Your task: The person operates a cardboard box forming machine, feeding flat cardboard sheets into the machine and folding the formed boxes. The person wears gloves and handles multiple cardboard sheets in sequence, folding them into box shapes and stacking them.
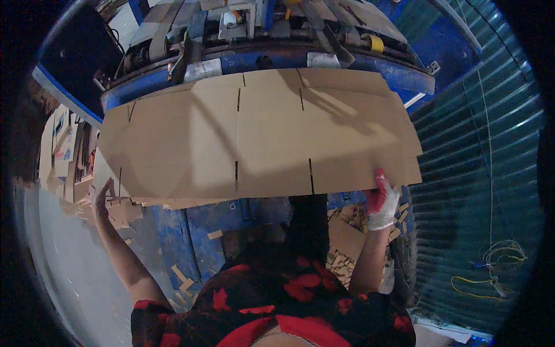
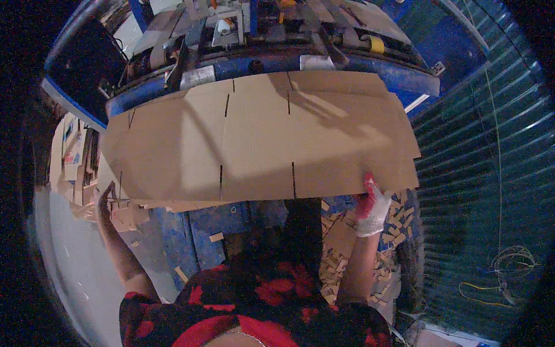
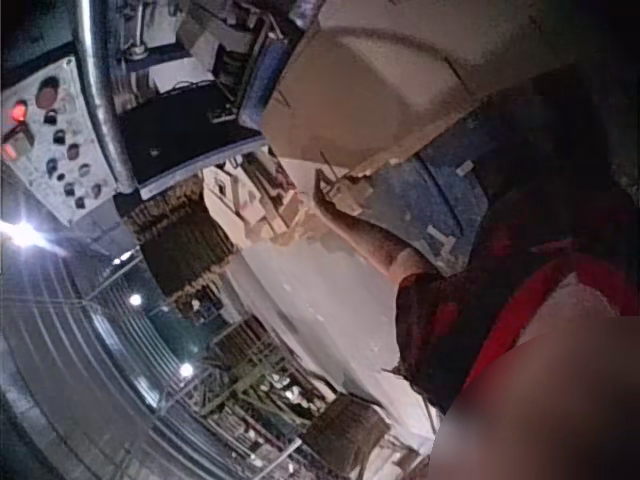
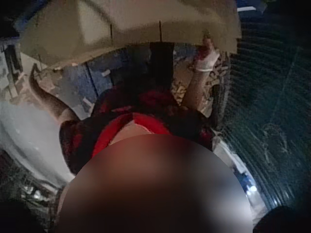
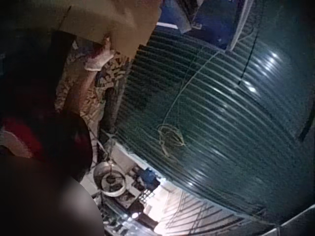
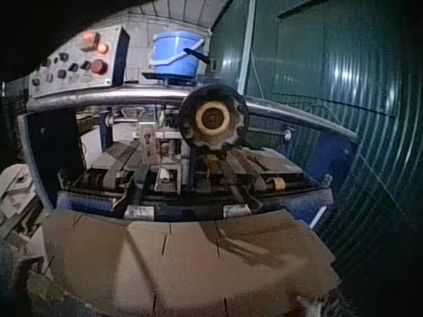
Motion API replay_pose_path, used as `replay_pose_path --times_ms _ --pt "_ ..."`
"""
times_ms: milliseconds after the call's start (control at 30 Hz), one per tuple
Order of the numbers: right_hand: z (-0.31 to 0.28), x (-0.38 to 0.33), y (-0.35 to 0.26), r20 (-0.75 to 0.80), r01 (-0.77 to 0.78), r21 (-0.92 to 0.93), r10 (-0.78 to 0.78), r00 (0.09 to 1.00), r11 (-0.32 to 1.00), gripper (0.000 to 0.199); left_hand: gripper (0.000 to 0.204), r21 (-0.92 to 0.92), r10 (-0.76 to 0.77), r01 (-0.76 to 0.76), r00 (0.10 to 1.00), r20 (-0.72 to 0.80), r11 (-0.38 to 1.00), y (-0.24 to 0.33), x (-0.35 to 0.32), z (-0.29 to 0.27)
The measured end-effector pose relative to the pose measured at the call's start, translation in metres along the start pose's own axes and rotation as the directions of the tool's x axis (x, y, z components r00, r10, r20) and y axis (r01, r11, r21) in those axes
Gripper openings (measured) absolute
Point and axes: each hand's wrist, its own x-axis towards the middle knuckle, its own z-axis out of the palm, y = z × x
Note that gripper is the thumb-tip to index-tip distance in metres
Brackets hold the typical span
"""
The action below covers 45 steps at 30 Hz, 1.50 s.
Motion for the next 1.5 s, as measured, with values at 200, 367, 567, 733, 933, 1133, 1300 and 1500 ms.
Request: replay_pose_path --times_ms 200,367,567,733,933,1133,1300,1500 --pt "-0.006 0.022 -0.053 0.152 -0.056 0.196 0.025 0.988 0.979 0.038 0.098 0.062 0.023 -0.016 0.992 -0.121 0.998 0.009 -0.012 -0.001" --pt "-0.009 0.064 -0.123 0.261 -0.007 0.102 -0.020 0.965 0.995 0.042 0.094 -0.559 -0.192 -0.009 0.935 -0.300 0.829 0.034 -0.088 0.031" --pt "0.027 0.041 -0.163 0.242 0.417 -0.552 -0.340 0.909 0.722 0.023 0.040 -0.968 -0.073 0.249 0.966 0.247 0.027 0.066 -0.154 0.050" --pt "0.076 -0.027 -0.098 0.577 0.606 -0.772 -0.188 0.795 0.191 0.038 0.034 -0.751 0.151 -0.230 0.973 -0.173 0.619 0.086 -0.212 0.049" --pt "0.111 -0.018 -0.001 0.958 0.847 -0.195 0.090 0.273 -0.495 0.063 0.044 -0.554 0.586 -0.476 0.810 0.026 0.683 0.134 -0.251 0.079" --pt "0.150 0.064 0.011 0.966 0.798 -0.173 0.057 0.251 -0.577 0.060 0.068 -0.316 0.945 -0.890 0.310 0.107 0.328 0.225 -0.206 0.132" --pt "0.191 0.118 0.012 0.979 0.783 -0.096 0.083 0.185 -0.615 0.064 0.063 -0.199 0.974 -0.954 0.217 0.070 0.226 0.270 -0.171 0.175" --pt "0.237 0.170 0.025 0.984 0.832 -0.156 -0.007 0.180 -0.532 0.064 0.058 -0.062 0.993 -0.993 0.097 0.062 0.101 0.309 -0.116 0.222"
